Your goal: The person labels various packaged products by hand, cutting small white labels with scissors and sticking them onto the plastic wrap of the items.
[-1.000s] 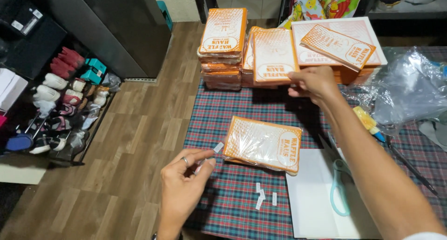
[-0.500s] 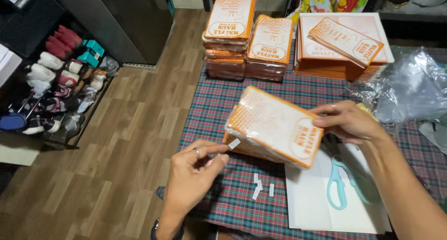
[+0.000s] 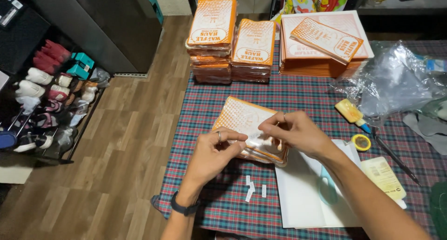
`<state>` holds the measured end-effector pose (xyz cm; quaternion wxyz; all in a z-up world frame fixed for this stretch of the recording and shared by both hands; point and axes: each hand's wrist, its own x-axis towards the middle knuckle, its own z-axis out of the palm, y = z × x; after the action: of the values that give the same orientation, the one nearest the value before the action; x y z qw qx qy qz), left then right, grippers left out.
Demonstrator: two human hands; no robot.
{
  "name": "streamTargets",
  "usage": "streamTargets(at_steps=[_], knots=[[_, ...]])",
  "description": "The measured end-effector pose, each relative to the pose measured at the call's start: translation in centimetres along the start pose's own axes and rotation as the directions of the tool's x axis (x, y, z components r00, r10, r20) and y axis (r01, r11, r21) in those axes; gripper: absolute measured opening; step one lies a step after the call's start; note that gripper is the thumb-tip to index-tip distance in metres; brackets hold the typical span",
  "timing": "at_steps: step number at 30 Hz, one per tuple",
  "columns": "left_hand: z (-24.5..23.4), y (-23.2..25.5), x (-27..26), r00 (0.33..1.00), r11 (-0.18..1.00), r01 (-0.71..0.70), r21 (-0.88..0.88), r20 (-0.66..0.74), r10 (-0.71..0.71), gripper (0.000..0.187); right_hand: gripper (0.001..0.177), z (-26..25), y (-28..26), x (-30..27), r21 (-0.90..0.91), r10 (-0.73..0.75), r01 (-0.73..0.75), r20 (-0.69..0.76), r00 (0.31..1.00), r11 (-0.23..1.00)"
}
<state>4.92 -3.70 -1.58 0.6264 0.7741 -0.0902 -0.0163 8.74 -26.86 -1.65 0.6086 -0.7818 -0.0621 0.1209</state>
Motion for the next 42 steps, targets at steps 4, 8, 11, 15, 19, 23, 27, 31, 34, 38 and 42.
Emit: streamTargets(at_steps=[4, 8, 11, 15, 19, 23, 27, 31, 34, 38, 42], knots=[[0.5, -0.6, 1.1, 1.000, 0.999, -0.002, 0.035, 0.013, 0.002, 0.021, 0.014, 0.1, 1.6, 1.0, 0.030, -0.058, 0.060, -0.067, 0.996, 0.998], [0.7, -1.2, 2.4, 1.000, 0.990, 0.022, 0.138, 0.007, -0.023, 0.021, 0.011, 0.1, 1.7, 2.4, -0.249, -0.115, 0.082, -0.120, 0.986, 0.965], [0.9, -2.0, 3.7, 0.996, 0.962, 0.077, 0.262, 0.011, -0.083, 0.022, 0.011, 0.3, 2.7, 3.8, -0.360, -0.147, 0.089, -0.139, 0.979, 0.929], [1.4, -2.8, 5.3, 0.986, 0.903, 0.151, 0.403, 0.006, -0.168, 0.024, 0.015, 0.8, 3.2, 5.3, -0.573, -0.201, 0.087, -0.138, 0.970, 0.815], [1.7, -2.9, 5.9, 0.978, 0.875, 0.189, 0.445, -0.003, -0.209, 0.023, 0.016, 1.3, 2.0, 5.3, -0.671, -0.191, 0.055, -0.131, 0.973, 0.739], [2.1, -3.5, 6.3, 0.962, 0.840, 0.241, 0.486, -0.009, -0.271, 0.026, 0.024, 1.0, 0.7, 4.8, -0.614, -0.178, 0.016, -0.205, 0.962, 0.789], [2.7, -1.9, 6.2, 0.945, 0.820, 0.286, 0.497, -0.005, -0.327, 0.028, 0.040, -0.4, 3.7, 5.2, -0.483, -0.155, -0.021, -0.322, 0.934, 0.876], [2.7, -2.3, 6.5, 0.939, 0.800, 0.292, 0.524, 0.002, -0.344, 0.027, 0.009, -5.0, 7.0, 1.9, -0.568, -0.323, -0.020, -0.495, 0.807, 0.823], [2.3, -1.1, 6.0, 0.946, 0.836, 0.276, 0.475, 0.019, -0.323, 0.027, 0.010, -8.2, 6.9, -4.3, -0.659, -0.271, -0.150, -0.492, 0.828, 0.737], [1.9, -0.5, 5.6, 0.935, 0.876, 0.325, 0.356, 0.022, -0.355, 0.025, 0.040, -7.2, 6.4, -11.1, -0.733, 0.368, -0.577, -0.456, 0.810, 0.361], [1.4, 0.5, 5.0, 0.946, 0.930, 0.303, 0.207, 0.055, -0.321, 0.026, 0.077, -5.7, 10.5, -13.5, -0.768, 0.514, -0.605, -0.440, 0.736, 0.209]])
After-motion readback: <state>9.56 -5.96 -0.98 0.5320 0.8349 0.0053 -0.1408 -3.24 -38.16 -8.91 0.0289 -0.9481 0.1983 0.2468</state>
